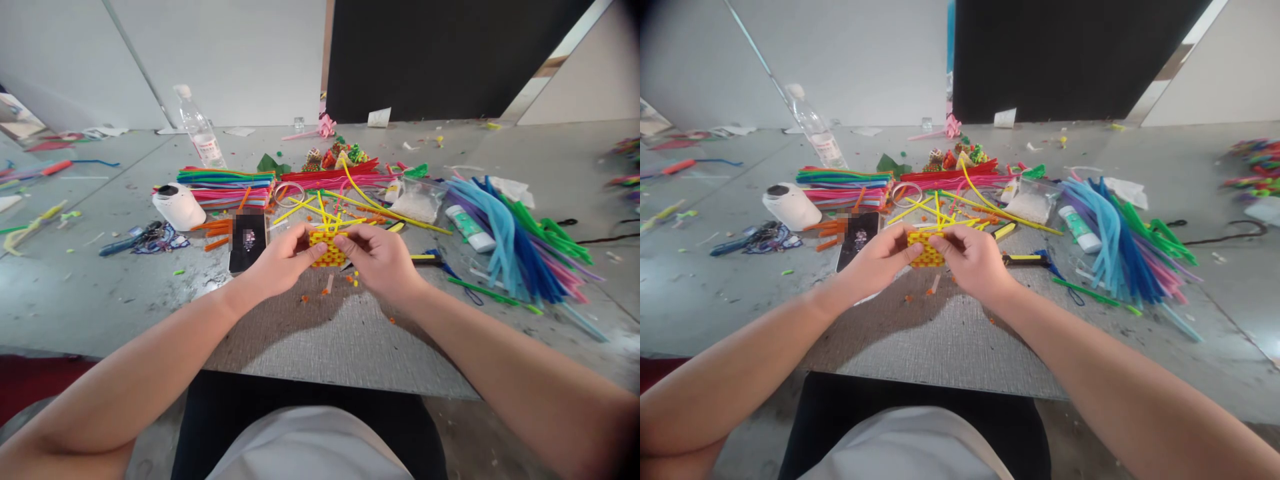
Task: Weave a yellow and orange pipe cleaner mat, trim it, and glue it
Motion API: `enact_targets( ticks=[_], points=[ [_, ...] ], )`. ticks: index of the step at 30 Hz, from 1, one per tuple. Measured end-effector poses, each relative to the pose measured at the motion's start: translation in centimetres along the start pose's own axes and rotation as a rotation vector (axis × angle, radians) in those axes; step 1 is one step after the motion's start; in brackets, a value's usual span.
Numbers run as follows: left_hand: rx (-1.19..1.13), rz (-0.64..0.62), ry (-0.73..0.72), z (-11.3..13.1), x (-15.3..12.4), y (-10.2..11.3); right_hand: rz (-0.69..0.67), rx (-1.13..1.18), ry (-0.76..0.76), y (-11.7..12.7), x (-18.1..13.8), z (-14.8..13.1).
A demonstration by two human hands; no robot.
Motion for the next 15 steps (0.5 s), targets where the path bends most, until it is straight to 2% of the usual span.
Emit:
enact_targets(
  ticks=[3,9,15],
  points=[
    [0.024,0.016,-0.018,0.00,-0.03,-0.06,0.009,0.029,-0.025,-0.04,-0.11,-0.01],
    [-0.015,0.068,0.001,-0.34,0.06,-0.20,0.016,0.071,0.019,-0.26,-0.14,0.43],
    [-0.059,0.109,-0.026,-0.28,0.32,0.00,-0.003,0.112,0.133,-0.22,-0.05,0.84]
  ],
)
Point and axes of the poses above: each hand's wrist, its own x-axis towards the middle knuckle, its own y-axis out of the back of the hand, z = x × y, the point moved 1 cm from there along x, towards the middle knuckle, and after that the axes turned 13 degrees about x, right-handed, at the moved point
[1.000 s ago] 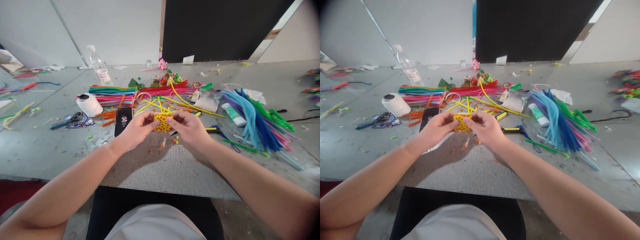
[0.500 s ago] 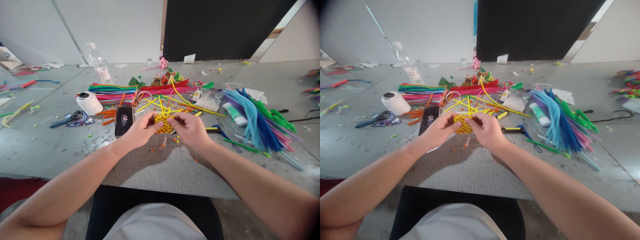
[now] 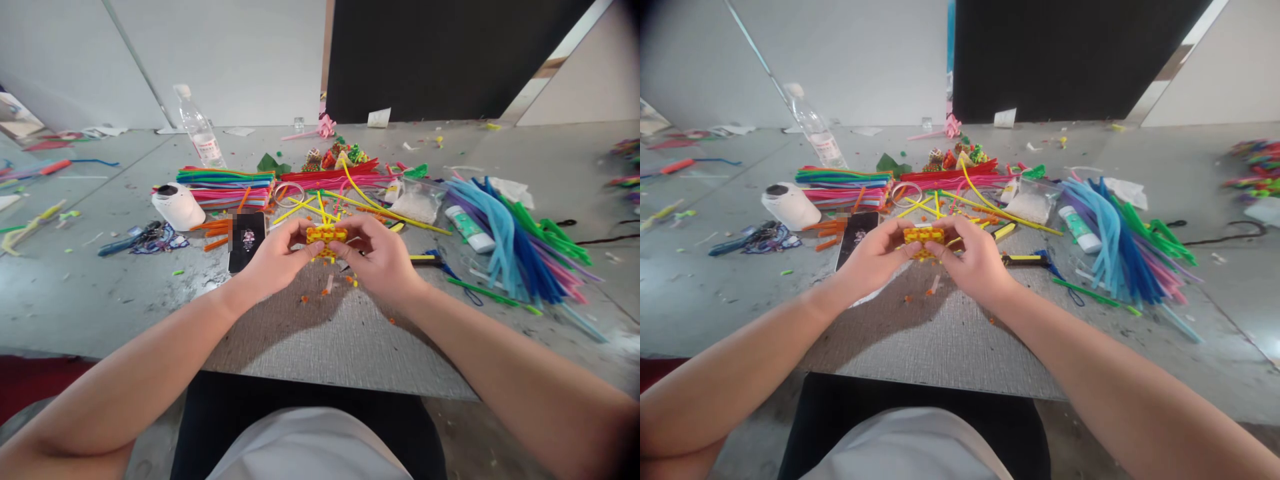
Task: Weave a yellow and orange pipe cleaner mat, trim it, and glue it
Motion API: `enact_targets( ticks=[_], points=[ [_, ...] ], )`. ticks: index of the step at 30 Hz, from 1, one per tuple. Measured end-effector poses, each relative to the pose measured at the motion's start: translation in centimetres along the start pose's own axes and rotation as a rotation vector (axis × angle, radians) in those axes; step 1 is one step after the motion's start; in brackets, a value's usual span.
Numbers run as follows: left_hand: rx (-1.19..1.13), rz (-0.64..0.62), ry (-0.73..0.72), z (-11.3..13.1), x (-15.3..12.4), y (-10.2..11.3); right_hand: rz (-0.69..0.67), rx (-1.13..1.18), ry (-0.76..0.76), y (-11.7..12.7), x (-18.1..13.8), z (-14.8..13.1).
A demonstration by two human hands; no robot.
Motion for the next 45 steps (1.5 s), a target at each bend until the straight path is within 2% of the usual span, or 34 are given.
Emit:
enact_targets(
  ticks=[2,5,8,15,22,25,30,34,39,42,45],
  points=[
    [-0.048,0.024,0.021,0.1,0.1,0.1,0.027,-0.022,0.020,0.1,-0.1,0.1],
    [-0.286,0.008,0.152,-0.1,0.2,0.2,0.059,-0.047,0.008,0.2,-0.2,0.1],
    [-0.452,-0.028,0.260,-0.1,0.3,0.2,0.012,-0.084,-0.019,0.1,-0.2,0.1],
    [-0.287,-0.065,0.344,0.2,0.4,1.0,-0.148,-0.133,-0.034,0.1,0.0,0.1],
    [-0.332,-0.075,0.390,0.2,0.5,1.2,-0.186,-0.139,-0.043,0.0,-0.1,-0.1],
    [-0.329,-0.078,0.427,0.2,0.4,1.2,-0.148,-0.179,-0.067,-0.1,-0.2,-0.1],
    [-0.332,-0.055,0.404,-0.2,0.5,1.3,-0.100,-0.133,0.005,-0.2,-0.5,-0.1],
    [-0.345,-0.091,0.346,-0.4,0.5,1.3,-0.153,-0.076,0.029,-0.1,-0.5,-0.4],
    [-0.238,-0.117,0.304,-0.1,0.5,1.2,-0.245,-0.041,0.103,-0.3,-0.5,-0.9],
    [-0.140,-0.066,0.218,0.0,0.4,0.9,-0.231,0.083,0.008,-0.4,-0.6,-1.0],
    [0.076,0.029,0.104,0.0,0.1,0.6,-0.185,0.346,-0.201,-0.5,-0.5,-1.0]
  ],
)
Point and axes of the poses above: each hand's wrist, its own x-axis towards the middle knuckle, its own y-axis out of the back of the hand, z = x × y, the point moved 1 cm from there along x, towards the middle knuckle, and after that the axes turned 13 degrees about x, right-handed, at the moved point
